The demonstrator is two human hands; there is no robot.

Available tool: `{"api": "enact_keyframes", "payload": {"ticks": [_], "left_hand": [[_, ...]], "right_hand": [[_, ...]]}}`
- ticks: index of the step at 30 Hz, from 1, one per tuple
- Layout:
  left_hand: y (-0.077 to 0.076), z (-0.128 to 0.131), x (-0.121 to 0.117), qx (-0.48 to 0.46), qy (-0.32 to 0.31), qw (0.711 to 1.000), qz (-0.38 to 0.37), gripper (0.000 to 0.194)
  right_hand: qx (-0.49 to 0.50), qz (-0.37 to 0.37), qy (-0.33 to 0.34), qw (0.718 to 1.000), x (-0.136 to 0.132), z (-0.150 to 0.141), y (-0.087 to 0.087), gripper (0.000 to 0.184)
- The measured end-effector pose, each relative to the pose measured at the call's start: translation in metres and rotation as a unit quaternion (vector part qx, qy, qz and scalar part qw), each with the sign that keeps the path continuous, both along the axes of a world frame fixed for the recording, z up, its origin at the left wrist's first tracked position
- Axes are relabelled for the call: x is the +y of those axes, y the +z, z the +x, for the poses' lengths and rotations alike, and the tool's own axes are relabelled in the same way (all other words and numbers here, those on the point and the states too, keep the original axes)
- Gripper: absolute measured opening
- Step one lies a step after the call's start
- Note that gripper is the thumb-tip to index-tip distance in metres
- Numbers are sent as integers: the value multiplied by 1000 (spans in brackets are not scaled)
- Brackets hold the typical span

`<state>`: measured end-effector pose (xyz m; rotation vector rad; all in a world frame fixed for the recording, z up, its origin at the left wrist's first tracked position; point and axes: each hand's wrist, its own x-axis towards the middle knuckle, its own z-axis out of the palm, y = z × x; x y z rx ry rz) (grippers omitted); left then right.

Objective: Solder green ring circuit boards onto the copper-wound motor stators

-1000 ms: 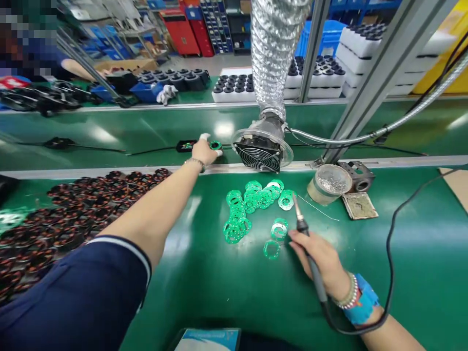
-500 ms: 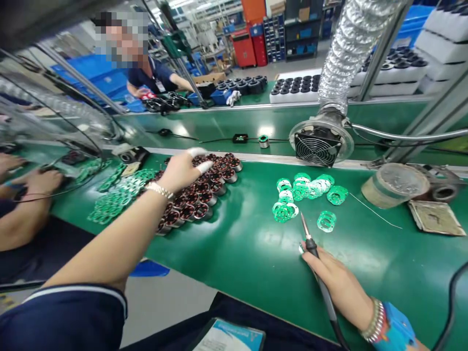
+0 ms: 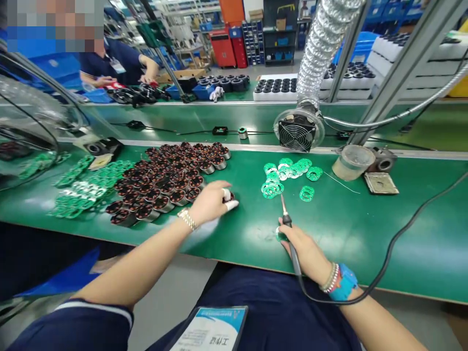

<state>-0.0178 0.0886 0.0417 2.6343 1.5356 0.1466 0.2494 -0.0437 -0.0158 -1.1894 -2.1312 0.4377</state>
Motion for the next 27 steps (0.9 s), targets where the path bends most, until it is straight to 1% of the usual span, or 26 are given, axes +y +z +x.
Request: {"api": "enact_keyframes", "payload": {"ticks": [2, 4, 5, 7, 9, 10, 12, 13, 15, 17, 19, 21, 24, 27], "left_hand": [[0, 15, -37, -52, -17, 997, -51, 35], [3, 24, -67, -108, -35, 987, -112, 37], [4, 24, -78, -134, -49, 980, -139, 40], [5, 16, -93, -179, -75, 962, -190, 53], [0, 2, -99, -213, -68, 948, -226, 68], [-5, -5, -99, -221, -53, 946, -229, 72], [-17, -15, -99, -220, -29, 954, -200, 76], [-24, -15, -99, -215, -30, 960, -176, 75], [-35, -9, -99, -204, -49, 967, -144, 74], [-42, 4, -97, -210, -60, 966, -137, 69], [-44, 17, -95, -230, -58, 961, -143, 60], [-43, 26, -94, -258, -53, 953, -150, 52], [-39, 30, -96, -295, -44, 940, -165, 44], [-36, 29, -103, -311, -27, 934, -174, 44]], "right_hand": [[-3, -13, 7, 1000, -8, -6, 0, 34], [-3, -23, 11, 1000, -12, -9, 1, 35], [-2, -27, 13, 1000, -12, -10, 1, 35], [2, -36, 15, 999, -12, -10, 1, 35], [4, -44, 16, 999, -12, -9, 2, 35], [8, -45, 15, 999, -12, -10, 3, 35], [26, -41, 6, 999, -13, -12, 7, 35], [40, -36, -4, 999, -13, -15, 9, 35], [69, -25, -29, 997, -13, -23, 16, 32], [94, -15, -45, 994, -10, -31, 22, 27], [114, -4, -45, 992, -7, -39, 27, 24], [127, 0, -48, 991, -3, -43, 29, 24], [141, -16, -77, 987, -2, -43, 29, 25], [154, -43, -89, 983, -5, -39, 28, 28]]}}
